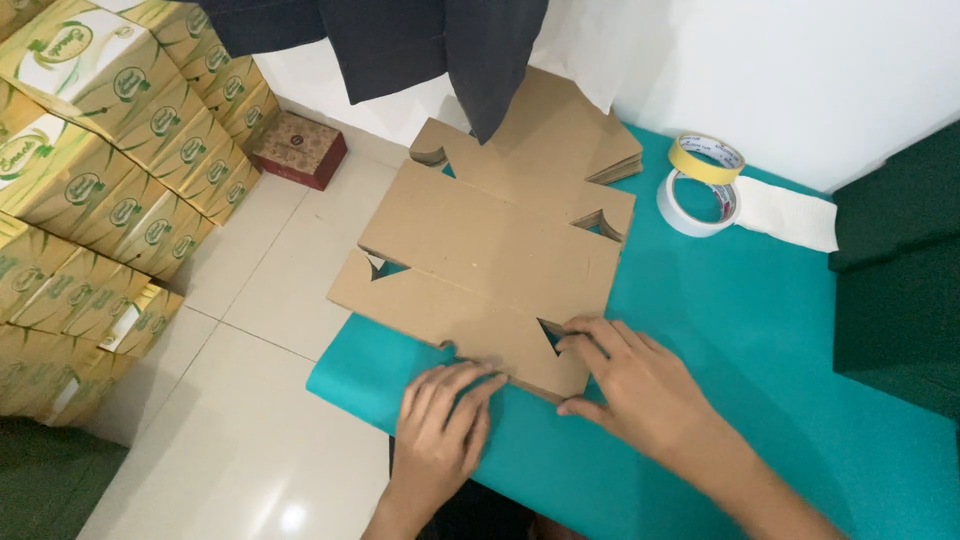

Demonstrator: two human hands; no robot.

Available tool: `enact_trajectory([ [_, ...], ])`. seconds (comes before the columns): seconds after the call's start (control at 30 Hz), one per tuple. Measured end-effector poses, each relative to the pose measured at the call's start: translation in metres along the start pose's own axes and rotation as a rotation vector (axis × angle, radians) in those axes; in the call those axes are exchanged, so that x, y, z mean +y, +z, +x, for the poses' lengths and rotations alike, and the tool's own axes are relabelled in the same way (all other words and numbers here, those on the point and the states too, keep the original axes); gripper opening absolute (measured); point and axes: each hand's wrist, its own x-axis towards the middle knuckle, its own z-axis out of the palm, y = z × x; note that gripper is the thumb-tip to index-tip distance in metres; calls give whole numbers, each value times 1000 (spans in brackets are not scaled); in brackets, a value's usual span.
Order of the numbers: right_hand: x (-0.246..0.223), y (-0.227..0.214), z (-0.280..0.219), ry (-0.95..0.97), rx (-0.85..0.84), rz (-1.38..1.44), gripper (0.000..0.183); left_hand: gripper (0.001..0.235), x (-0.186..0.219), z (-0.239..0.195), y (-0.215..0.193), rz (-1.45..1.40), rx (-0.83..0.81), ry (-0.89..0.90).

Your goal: Folding flat cardboard sheets into boxes, inserting paper liners, and closing them.

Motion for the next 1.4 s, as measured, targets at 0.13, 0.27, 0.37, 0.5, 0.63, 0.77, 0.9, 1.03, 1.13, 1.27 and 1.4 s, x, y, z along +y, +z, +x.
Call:
enact_trajectory([
  [0.13,1,-16,4,37,-58,137,61,32,-14,5,-7,162,-6,-15],
  [0.27,-5,-38,6,43,-52,284,51,52,-28,9,-12,312,-64,50],
  [0.37,-5,-45,1,54,-54,344,59,45,-33,18,-20,394,-63,94],
  [0.5,-5,-52,-10,33,-26,393,57,38,-36,34,-28,432,-47,112],
  [0.63,-2,-49,-29,32,2,526,43,36,-34,46,-25,429,2,250],
  [0.77,-1,-43,-58,65,135,573,40,32,-16,50,-21,462,103,357],
  [0.9,-5,-37,-102,124,201,576,49,41,13,41,-15,512,124,400],
  [1.03,-10,-29,-152,235,228,639,53,38,48,36,-12,514,188,475],
  [1.13,-11,-13,-194,276,262,722,46,41,72,16,0,539,162,514],
  [1.27,-10,4,-251,325,92,831,74,39,90,-12,22,547,195,565],
  [1.4,-12,30,-297,344,-87,775,59,44,110,-49,39,487,31,545],
])
